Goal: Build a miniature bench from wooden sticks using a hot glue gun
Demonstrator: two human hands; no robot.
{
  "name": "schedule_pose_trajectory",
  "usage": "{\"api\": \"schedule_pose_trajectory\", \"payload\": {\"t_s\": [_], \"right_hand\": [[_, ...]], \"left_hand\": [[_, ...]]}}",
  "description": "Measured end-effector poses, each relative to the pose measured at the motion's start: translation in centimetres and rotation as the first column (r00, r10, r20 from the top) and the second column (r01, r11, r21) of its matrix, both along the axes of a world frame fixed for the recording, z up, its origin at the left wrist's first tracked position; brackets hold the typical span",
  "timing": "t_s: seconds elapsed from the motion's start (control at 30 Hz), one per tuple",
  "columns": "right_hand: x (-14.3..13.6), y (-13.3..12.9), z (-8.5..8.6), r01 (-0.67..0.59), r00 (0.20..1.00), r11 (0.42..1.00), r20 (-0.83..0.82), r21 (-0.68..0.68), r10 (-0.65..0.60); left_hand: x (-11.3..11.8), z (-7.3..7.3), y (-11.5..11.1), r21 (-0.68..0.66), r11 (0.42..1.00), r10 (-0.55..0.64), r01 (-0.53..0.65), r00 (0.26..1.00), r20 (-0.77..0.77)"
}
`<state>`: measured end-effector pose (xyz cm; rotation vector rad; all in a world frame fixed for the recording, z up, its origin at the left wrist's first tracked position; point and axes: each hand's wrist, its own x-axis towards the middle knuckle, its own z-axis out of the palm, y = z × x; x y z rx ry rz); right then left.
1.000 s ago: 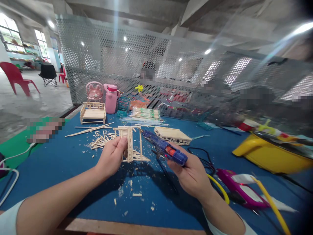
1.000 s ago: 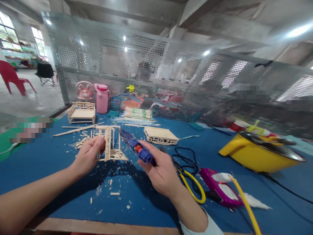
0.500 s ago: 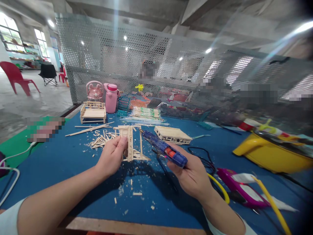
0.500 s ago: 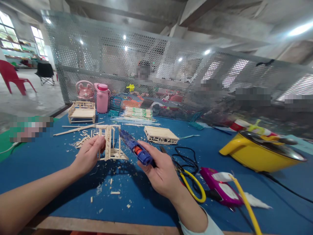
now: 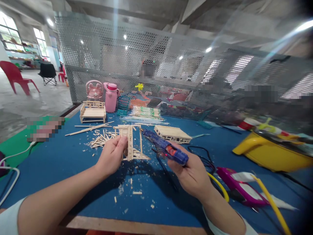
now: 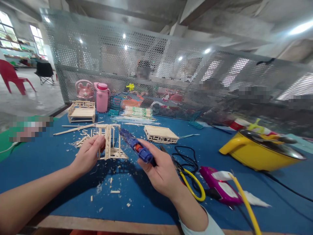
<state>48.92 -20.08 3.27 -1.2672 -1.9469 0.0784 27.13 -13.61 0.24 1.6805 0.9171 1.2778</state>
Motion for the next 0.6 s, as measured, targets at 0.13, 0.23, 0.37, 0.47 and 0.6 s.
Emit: {"api": "schedule_pose_trajectory", "payload": {"t_s": [0.13, 0.23, 0.37, 0.47, 0.6], "right_hand": [[0.0, -0.3, 0.7, -0.023, 0.989, 0.994, -0.147, -0.11, 0.006], [0.0, -0.8, 1.1, -0.073, 0.939, 0.981, -0.344, -0.178, 0.008], [-0.3, -1.6, 1.3, -0.036, 0.917, 0.987, -0.398, -0.156, -0.029], [-0.6, -2.0, 1.4, 0.131, 0.953, 0.988, -0.265, -0.085, -0.149], [-1.1, -2.4, 2.1, 0.18, 0.976, 0.984, -0.125, 0.006, -0.178]], "left_hand": [[0.1, -0.2, 0.1, 0.001, 1.0, -0.015, 0.015, 1.0, 0.013], [0.0, -0.1, 0.2, -0.006, 1.0, -0.022, 0.022, 0.999, 0.036], [-0.4, 0.1, 0.8, 0.028, 0.999, 0.027, -0.027, 1.0, 0.01], [-0.4, 0.1, 0.9, 0.067, 0.996, 0.06, -0.059, 0.998, -0.012], [-0.1, 0.0, 0.3, 0.053, 0.997, 0.066, -0.064, 0.997, -0.026]]}}
